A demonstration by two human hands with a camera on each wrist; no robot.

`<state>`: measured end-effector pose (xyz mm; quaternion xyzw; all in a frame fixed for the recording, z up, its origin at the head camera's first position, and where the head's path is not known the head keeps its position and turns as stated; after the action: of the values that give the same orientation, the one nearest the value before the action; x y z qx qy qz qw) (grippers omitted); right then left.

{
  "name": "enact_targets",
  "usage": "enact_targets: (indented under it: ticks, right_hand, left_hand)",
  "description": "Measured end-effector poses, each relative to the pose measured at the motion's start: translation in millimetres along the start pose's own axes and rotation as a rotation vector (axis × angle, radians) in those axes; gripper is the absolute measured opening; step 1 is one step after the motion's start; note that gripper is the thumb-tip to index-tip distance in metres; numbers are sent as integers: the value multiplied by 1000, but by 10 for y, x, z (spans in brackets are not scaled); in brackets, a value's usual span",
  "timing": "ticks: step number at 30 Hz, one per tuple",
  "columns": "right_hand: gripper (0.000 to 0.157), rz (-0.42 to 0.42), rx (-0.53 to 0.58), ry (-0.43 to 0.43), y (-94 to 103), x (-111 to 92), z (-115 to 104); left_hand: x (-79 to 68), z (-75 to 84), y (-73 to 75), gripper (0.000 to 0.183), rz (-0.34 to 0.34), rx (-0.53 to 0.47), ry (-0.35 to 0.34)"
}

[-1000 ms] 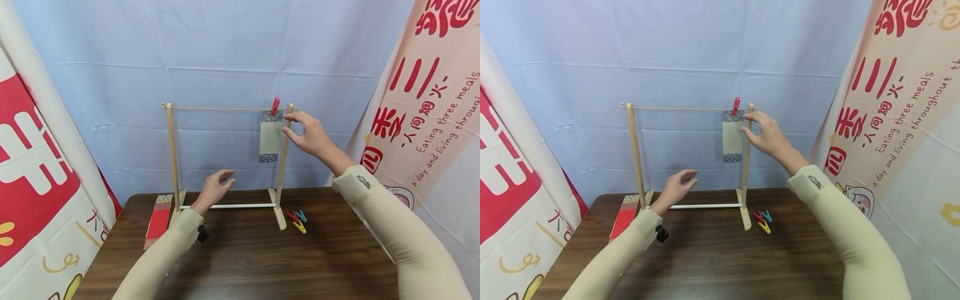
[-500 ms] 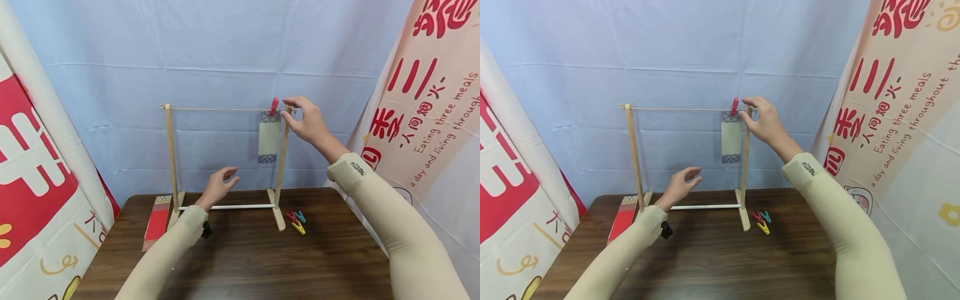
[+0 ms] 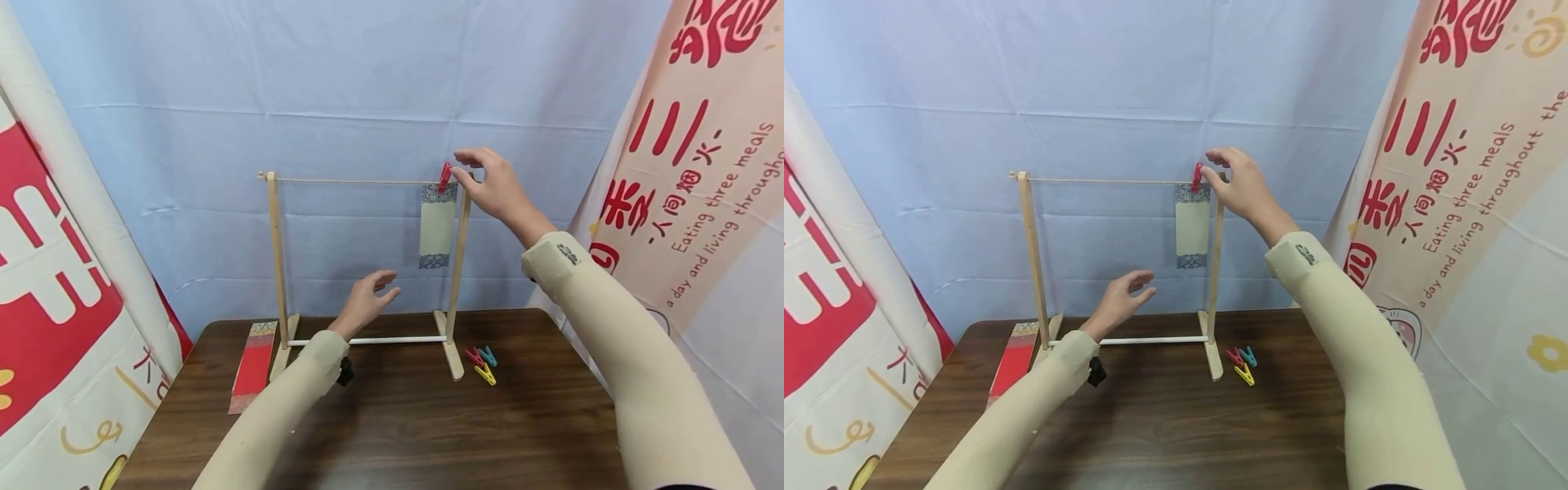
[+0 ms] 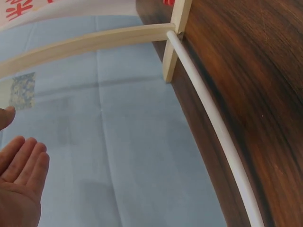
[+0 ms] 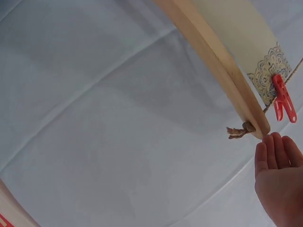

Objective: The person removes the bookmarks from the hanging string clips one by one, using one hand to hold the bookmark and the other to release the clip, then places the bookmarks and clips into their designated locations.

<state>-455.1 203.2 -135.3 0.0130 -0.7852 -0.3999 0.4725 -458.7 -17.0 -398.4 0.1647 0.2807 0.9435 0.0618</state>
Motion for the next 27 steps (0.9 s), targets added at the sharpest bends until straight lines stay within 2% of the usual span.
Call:
enact_targets:
  ticks: [6,13,27]
  right_hand:
    - [43,-54,46,-33,-133,88,69]
    - [44,-70,95,-78,-208,99,147]
    - [40,-56,133,-115,-233,79,201]
  left_hand:
    - [50,13,-60,50,0,7,1]
    - [141,86,-93,52,-1,-22,-5]
    - [240,140,-143,55,-12,-62,-6]
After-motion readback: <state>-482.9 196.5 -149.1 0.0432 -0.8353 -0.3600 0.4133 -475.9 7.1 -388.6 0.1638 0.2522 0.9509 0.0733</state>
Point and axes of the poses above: each hand's wrist, its own x-axis towards the middle knuckle, its own y-axis out of the back of the hand, z = x × y, the point moved 9 cm from there along x, towards the middle knuckle, and after that the axes turned 9 degrees about y, right-handed, at the moved point
